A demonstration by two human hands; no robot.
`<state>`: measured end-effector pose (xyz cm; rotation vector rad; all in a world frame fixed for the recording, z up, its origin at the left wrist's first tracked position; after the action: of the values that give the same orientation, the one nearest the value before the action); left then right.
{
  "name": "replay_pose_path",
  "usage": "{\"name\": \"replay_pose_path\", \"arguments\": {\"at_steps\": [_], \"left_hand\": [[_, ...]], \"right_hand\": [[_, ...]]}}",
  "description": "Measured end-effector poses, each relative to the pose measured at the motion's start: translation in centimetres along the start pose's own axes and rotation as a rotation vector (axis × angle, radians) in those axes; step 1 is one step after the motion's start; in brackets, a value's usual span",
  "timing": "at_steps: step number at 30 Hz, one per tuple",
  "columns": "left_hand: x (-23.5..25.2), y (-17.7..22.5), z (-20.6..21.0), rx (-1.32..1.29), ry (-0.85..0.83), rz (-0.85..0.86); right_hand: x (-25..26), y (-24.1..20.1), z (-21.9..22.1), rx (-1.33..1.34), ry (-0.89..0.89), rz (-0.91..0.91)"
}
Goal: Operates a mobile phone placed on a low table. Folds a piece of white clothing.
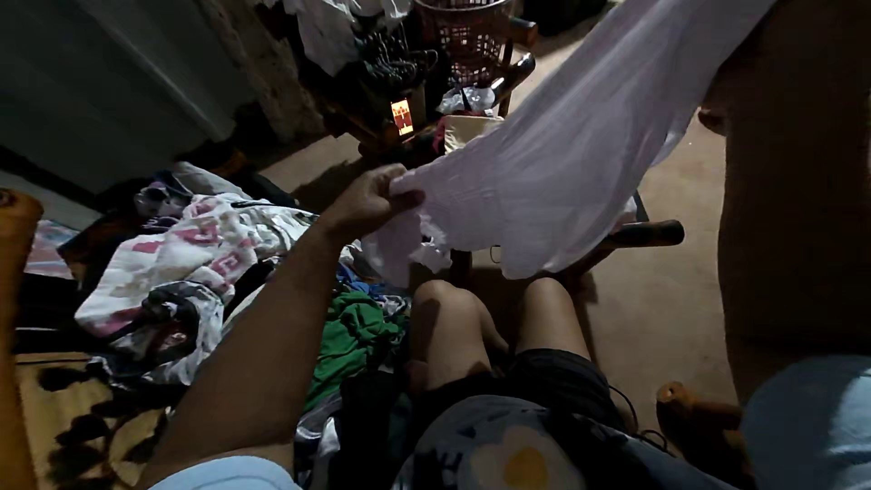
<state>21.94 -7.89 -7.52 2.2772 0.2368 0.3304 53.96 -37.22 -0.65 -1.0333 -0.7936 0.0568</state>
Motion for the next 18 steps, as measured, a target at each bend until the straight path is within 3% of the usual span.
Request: {"name": "replay_pose_path", "arguments": {"at_steps": [2,3,6,8,10,12,14,18], "left_hand": [[-0.3,2.0,-0.8,-0.245,0.015,0.045],[-0.2,3.4,-1.1,-0.24,0.009,0.091],[0.9,7.6,-0.6,0.06,-0.03,0.3],[1.6,10.1,0.4,0.243,-0.065,0.292],[2.0,13.3,1.1,0.323,-0.17,0.132],[3.0,13.3,1.6,0.232,-0.091,0.266],[2.8,14.8,1.2,0.184,-0.155,0.16],[2.7,13.6,-0.7,0.171,-0.288,0.226]], "right_hand": [[-1.8,-0.1,1.6,-0.234,-0.034,0.113],[-3.4,-0.8,3.6,-0.457,-0.102,0.147],[-6.4,-0.8,8.6,-0.904,-0.598,0.053],[-8.9,-0.1,12.3,-0.818,-0.733,0.06],[-10.7,0.6,15.6,-0.564,-0.775,0.138],[-11.3,1.3,17.7,-0.383,-0.801,0.11],[-11.5,1.6,18.9,-0.282,-0.769,0.081],[-11.3,1.7,18.8,-0.262,-0.811,0.184]]}}
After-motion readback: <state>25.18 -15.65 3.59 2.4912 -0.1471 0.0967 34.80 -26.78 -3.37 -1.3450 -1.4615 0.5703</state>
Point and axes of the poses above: each hand's wrist, its own x-axis towards the middle knuckle, its own z-axis out of the palm, y = z × x, the point moved 5 cm from there along x, towards the middle knuckle, and after that the axes turned 6 degrees about y, right-handed, at the moved point
